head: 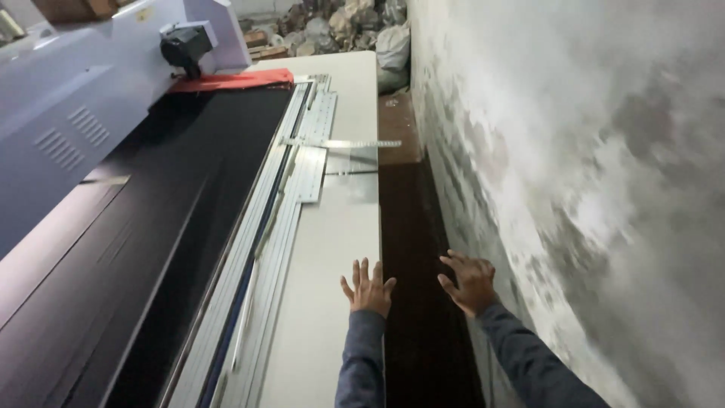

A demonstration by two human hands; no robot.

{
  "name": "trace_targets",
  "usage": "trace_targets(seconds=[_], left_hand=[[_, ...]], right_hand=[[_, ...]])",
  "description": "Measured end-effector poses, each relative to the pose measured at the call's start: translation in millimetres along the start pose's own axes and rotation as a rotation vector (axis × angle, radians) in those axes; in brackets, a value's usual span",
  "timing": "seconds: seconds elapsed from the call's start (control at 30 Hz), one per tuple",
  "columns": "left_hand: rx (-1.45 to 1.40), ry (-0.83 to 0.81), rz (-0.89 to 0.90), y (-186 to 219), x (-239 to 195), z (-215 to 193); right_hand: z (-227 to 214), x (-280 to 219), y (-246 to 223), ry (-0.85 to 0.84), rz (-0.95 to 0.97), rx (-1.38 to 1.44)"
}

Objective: Smoothing and securing large pieces of fabric onto a flatbed machine using plastic clamping strips.

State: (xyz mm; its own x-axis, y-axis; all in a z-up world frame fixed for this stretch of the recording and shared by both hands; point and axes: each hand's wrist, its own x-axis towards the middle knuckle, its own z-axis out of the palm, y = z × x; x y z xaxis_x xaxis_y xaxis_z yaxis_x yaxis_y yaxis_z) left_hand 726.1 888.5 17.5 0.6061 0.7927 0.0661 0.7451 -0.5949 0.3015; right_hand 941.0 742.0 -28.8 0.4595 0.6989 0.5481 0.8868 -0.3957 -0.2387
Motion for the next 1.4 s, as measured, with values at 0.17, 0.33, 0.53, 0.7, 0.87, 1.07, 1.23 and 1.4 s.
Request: trace_targets(seconds=[0.17,0.33,0.53,0.7,0.87,1.07,1.23,1.4], left_hand=[[0.014,0.042,0.019,9,171,11],[0.03,0.356,0.136,6,321,55],[0.111,-0.021,-0.024,26,461,13],[0.122,0.093,0.024,20,608,29],[0.135,0.109,0.031,14,743,33],[0.12,0.296,0.007,-18,855,54],[0.151,0.328,-0.14,-50,907,61],[0.218,0.378,-0.299,-67,953,65]], right_hand=[[94,160,55,0.01,-0.026,0.011],[154,297,84,-0.025,-0.071,0.172],[234,439,122,-0.146,-0.116,0.096],[306,563,151,-0.1,-0.128,0.073],[345,692,171,-0.192,-0.165,0.153],[400,808,172,-0.074,-0.302,0.262],[470,883,152,-0.098,-0.408,0.366],[534,946,120,-0.019,-0.594,0.425]])
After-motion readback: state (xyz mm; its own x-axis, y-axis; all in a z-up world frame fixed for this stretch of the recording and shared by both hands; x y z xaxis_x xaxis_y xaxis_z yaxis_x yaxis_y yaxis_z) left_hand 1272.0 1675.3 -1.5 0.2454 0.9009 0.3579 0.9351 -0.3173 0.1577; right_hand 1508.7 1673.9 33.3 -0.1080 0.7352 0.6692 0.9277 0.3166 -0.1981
